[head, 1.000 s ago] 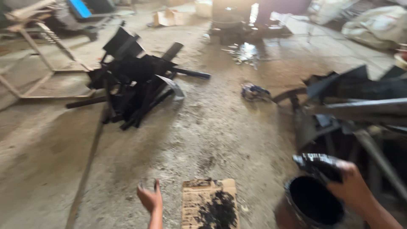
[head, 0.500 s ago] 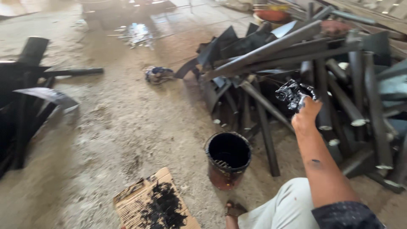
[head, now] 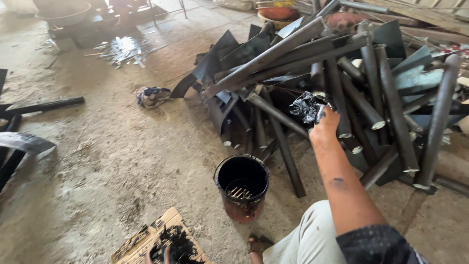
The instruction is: The person applies black paint to metal tubes and plates by hand using a cloth. They pick up components from piles, dip the cloth into a bucket of paint, and rub the paint over the surfaces before placing the parts back on the floor.
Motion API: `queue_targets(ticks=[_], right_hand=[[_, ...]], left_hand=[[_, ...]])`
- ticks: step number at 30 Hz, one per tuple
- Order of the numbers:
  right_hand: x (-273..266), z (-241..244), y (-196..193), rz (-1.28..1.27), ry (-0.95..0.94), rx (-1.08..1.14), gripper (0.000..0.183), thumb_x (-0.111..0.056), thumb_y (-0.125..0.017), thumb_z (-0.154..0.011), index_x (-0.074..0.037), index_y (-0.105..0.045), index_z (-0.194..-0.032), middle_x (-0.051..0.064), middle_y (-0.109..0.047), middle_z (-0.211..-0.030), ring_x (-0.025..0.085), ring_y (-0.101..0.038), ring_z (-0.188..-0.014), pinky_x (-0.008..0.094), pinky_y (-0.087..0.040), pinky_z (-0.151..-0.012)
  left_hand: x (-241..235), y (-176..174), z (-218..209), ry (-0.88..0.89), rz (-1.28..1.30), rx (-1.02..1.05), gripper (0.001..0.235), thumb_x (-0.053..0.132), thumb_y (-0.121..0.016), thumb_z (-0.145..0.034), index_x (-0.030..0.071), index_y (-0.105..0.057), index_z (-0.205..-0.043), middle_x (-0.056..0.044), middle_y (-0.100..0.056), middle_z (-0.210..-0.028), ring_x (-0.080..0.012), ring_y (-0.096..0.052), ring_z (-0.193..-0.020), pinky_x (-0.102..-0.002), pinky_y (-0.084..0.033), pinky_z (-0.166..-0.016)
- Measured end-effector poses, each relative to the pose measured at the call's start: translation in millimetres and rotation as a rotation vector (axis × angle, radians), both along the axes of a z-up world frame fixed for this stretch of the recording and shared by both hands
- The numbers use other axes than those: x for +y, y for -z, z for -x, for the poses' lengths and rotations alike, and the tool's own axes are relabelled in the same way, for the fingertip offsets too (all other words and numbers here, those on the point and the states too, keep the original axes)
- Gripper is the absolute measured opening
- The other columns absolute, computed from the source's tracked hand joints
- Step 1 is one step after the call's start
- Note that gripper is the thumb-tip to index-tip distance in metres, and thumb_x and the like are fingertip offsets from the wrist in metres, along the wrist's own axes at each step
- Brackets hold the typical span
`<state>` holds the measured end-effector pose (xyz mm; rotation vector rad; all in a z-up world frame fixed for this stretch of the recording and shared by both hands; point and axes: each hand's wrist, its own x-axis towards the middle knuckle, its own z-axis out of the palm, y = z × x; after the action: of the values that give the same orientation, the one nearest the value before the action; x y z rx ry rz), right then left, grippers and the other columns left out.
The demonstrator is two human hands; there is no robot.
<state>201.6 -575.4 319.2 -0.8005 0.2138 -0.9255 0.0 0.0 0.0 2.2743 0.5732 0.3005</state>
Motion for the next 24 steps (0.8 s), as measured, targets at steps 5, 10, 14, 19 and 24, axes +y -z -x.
queue_targets(ticks=[5, 10, 14, 19, 24], right_hand=[[9.6, 16.5, -39.3, 0.027, -0.030, 0.012, 0.012, -0.003, -0.069, -0.084, -0.001, -0.071, -0.096, 0.007, -0.072, -0.088, 0.018, -0.071, -0.072, 0.031, -0.058, -0.064], [-12.8, -32.8, -54.0, 0.726, 0.362, 0.001, 0.018, -0.003, -0.070, -0.086, 0.002, -0.068, -0.103, 0.015, -0.067, -0.096, 0.029, -0.063, -0.086, 0.041, -0.051, -0.076], [-59.4, -79.6, -109.0, 1.673, 0.713, 0.244, 0.034, -0.007, -0.068, -0.085, 0.001, -0.070, -0.117, 0.023, -0.069, -0.110, 0.041, -0.063, -0.105, 0.051, -0.050, -0.092], [-152.8, -135.3, -153.5, 2.355, 0.794, 0.599, 0.028, -0.016, -0.071, -0.083, -0.008, -0.077, -0.109, 0.016, -0.071, -0.120, 0.035, -0.065, -0.125, 0.043, -0.052, -0.108], [-193.2, -172.1, -122.4, 2.475, 0.914, 1.034, 0.024, -0.015, -0.072, -0.082, -0.015, -0.080, -0.104, 0.018, -0.073, -0.117, 0.030, -0.070, -0.110, 0.036, -0.058, -0.093]], left_hand=[[-34.3, -56.0, -106.7, 0.258, -0.080, -0.223, 0.051, 0.044, -0.084, -0.080, 0.009, -0.071, -0.115, -0.012, -0.075, -0.116, -0.0258, -0.070, -0.107, -0.040, -0.056, -0.090], [-123.1, -202.1, -225.6, 0.549, -0.138, -0.429, 0.051, 0.035, -0.087, -0.073, 0.011, -0.070, -0.114, -0.010, -0.074, -0.112, -0.0296, -0.070, -0.102, -0.041, -0.057, -0.084], [-202.3, -280.9, -308.0, 0.665, -0.296, -0.470, 0.074, 0.048, -0.091, -0.067, 0.007, -0.065, -0.122, -0.013, -0.070, -0.117, -0.0344, -0.067, -0.107, -0.045, -0.053, -0.089], [-279.7, -306.2, -409.5, 0.711, -0.464, -0.646, 0.117, 0.061, -0.094, -0.047, 0.005, -0.051, -0.140, -0.022, -0.059, -0.133, -0.0383, -0.055, -0.124, -0.046, -0.045, -0.102], [-348.5, -305.4, -491.6, 0.748, -0.523, -0.449, 0.115, 0.048, -0.098, -0.052, 0.010, -0.043, -0.145, -0.021, -0.049, -0.140, -0.0401, -0.050, -0.127, -0.054, -0.043, -0.100]])
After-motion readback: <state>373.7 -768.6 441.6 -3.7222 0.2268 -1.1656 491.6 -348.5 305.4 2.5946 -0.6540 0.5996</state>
